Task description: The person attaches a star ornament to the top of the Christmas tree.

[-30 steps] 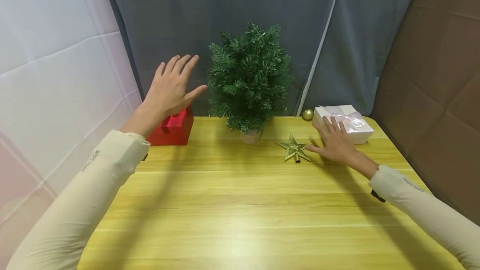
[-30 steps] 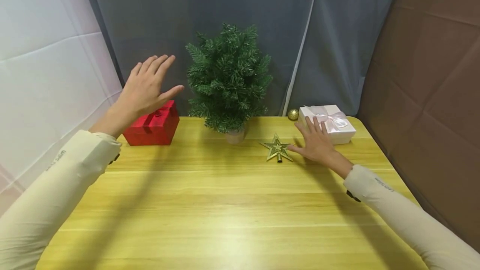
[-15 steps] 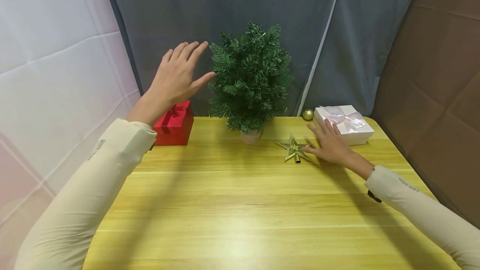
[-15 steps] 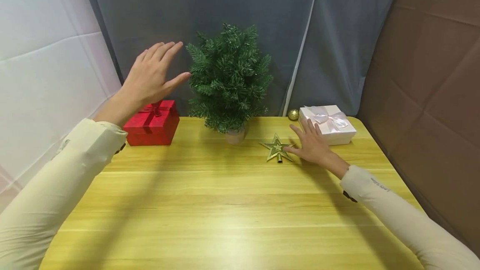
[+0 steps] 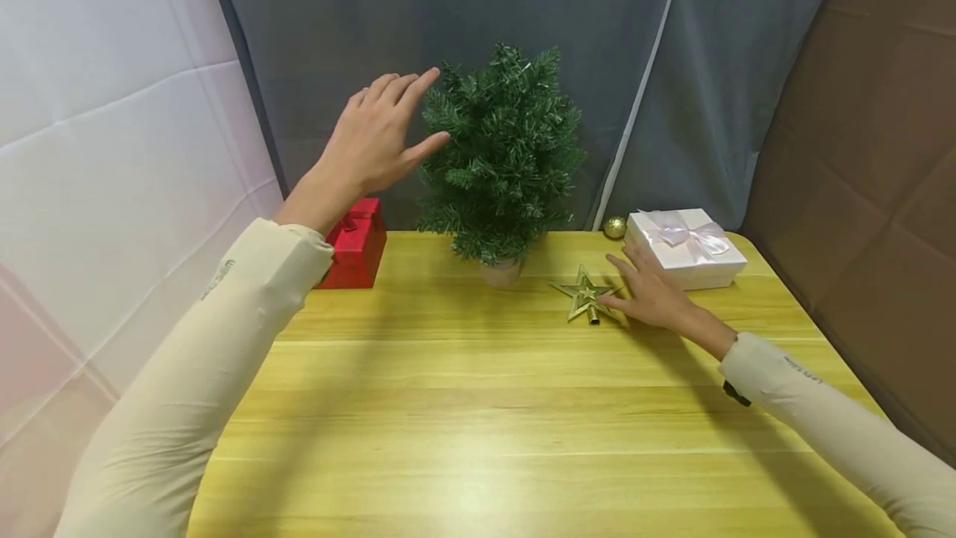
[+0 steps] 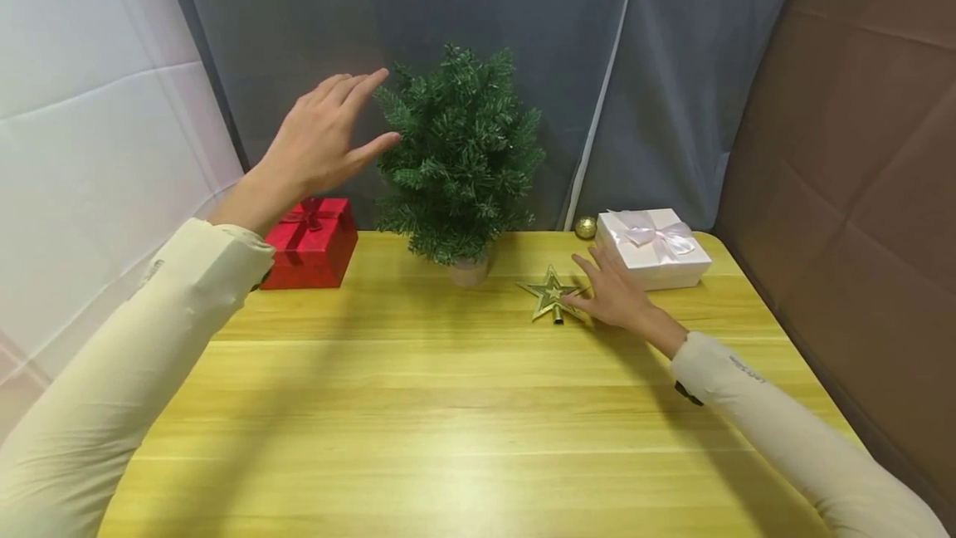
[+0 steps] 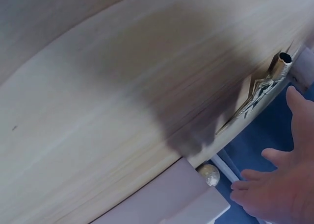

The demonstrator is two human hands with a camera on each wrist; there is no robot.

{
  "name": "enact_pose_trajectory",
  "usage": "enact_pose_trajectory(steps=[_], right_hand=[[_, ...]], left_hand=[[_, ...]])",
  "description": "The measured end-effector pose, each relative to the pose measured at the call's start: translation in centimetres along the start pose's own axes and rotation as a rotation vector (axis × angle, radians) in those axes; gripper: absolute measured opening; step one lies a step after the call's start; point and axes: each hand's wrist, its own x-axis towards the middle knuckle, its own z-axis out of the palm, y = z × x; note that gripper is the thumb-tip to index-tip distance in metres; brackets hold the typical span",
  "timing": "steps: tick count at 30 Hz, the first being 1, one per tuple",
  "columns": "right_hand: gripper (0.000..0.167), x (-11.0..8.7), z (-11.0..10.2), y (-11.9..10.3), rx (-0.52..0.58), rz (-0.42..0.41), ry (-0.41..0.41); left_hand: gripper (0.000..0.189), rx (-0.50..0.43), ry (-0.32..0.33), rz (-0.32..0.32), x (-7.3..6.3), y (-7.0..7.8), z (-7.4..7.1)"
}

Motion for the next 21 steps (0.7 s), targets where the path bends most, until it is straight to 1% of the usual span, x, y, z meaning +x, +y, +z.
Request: enact_pose_trajectory(steps=[9, 16, 18, 21], right_hand=[[0.083, 0.3, 0.3, -0.1, 0.012, -0.001, -0.037], [0.081, 0.3, 0.4, 0.4, 0.064, -0.022, -0.062], [0.079, 0.4, 0.5, 0.4, 0.091, -0.032, -0.069], [0.075, 0.4, 0.7, 0.4, 0.125, -0.044, -0.084]], left_hand=[[0.074, -0.127, -0.032, -0.026, 1.0, 0.2, 0.2], [0.076, -0.237, -0.096, -0.061, 1.8, 0.7, 0.5], [0.078, -0.279, -0.106, -0.065, 1.8, 0.7, 0.6], [0.079, -0.376, -0.094, -0.048, 2.0, 0.6, 0.9]])
